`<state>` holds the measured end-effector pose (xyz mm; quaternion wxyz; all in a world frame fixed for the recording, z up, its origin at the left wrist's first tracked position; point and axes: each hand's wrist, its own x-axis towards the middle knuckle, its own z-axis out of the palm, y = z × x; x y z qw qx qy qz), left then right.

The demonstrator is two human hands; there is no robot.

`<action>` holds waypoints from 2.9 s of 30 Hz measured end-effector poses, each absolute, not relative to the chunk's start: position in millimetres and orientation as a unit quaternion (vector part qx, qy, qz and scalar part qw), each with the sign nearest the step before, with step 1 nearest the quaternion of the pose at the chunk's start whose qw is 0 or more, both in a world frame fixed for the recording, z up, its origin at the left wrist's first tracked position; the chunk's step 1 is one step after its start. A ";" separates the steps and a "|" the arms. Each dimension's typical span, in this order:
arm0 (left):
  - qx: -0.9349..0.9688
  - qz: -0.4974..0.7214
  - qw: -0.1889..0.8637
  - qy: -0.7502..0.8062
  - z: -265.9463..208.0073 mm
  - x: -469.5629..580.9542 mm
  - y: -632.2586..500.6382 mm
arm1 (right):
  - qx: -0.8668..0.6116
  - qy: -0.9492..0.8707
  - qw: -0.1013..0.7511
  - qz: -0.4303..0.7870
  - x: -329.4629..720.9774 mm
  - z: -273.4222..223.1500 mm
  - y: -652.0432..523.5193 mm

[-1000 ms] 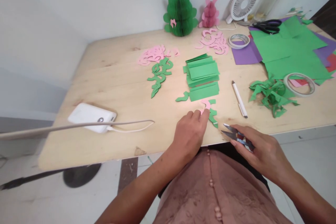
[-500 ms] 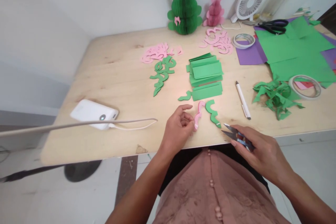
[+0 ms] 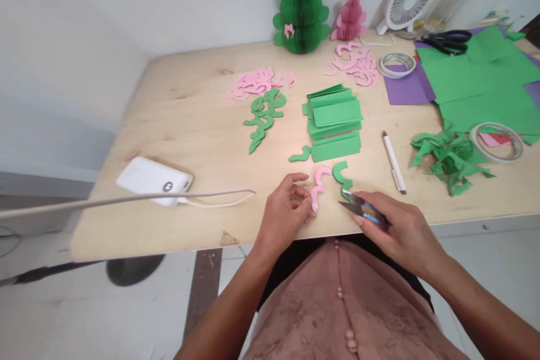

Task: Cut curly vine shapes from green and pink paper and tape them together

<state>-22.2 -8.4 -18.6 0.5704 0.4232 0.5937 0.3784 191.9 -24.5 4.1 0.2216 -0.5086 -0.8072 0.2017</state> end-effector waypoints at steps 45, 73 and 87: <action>0.442 0.409 0.540 0.588 -7.2 -33.5 -1.6 | -0.547 -0.796 0.187 0.181 197.0 7.7 -24.0; 0.584 0.384 0.475 0.534 12.1 -27.0 -11.6 | -0.493 -0.851 0.158 0.087 196.3 8.6 -29.7; 0.692 0.336 0.408 0.492 15.0 -17.7 0.6 | -0.458 -0.877 0.133 0.054 192.1 20.4 -26.4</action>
